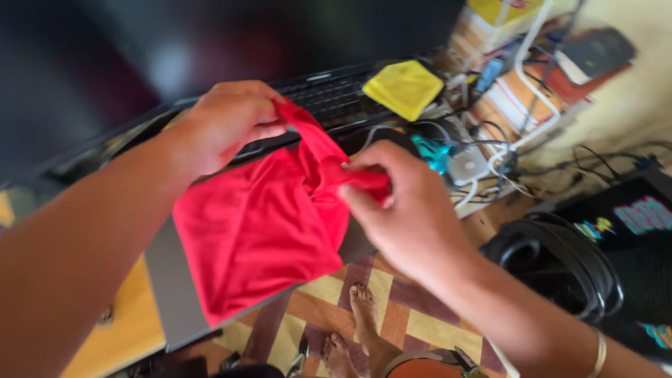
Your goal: Folding various items of clothing, such as jerseys and t-shirts, on a desk and a chair.
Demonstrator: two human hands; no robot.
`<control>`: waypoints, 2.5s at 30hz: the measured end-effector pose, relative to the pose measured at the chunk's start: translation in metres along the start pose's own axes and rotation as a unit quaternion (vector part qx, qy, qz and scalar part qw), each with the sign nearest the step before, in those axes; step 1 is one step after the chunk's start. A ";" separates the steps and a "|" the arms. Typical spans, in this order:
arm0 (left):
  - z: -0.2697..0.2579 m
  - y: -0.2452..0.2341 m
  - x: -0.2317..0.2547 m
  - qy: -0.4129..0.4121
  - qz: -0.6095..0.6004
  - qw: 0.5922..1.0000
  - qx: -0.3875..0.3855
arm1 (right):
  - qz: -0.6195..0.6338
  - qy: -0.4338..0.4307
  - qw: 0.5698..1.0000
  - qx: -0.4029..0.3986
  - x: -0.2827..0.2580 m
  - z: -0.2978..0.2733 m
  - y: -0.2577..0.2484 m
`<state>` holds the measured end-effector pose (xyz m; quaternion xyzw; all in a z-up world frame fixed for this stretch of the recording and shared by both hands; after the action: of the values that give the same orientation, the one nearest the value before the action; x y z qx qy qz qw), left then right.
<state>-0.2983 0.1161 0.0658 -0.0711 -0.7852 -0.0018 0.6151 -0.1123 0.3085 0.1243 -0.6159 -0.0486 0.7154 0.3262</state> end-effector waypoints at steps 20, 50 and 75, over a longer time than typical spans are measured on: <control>-0.196 -0.141 -0.175 -0.057 0.204 0.781 0.588 | 0.067 -0.198 0.945 -0.251 -0.003 -0.050 0.118; -0.219 -0.093 -0.183 -0.080 0.147 0.741 0.650 | -0.134 -0.093 0.949 -0.270 0.067 0.057 0.217; -0.167 -0.187 -0.120 -0.025 0.178 0.923 0.341 | -0.060 0.009 0.926 -0.373 0.039 0.098 0.233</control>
<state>-0.1305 -0.0973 0.0061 0.0042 -0.7282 0.3774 0.5721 -0.2978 0.1796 0.0042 -0.6952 -0.3457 0.6194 0.1159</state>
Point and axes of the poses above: each hand's wrist, its own z-axis towards the middle knuckle, its own y-axis out of the palm, x = y × z, the point moved 6 cm from there along z, towards the middle knuckle, and after that the axes turned 15 degrees about x, right-handed, at the moved point
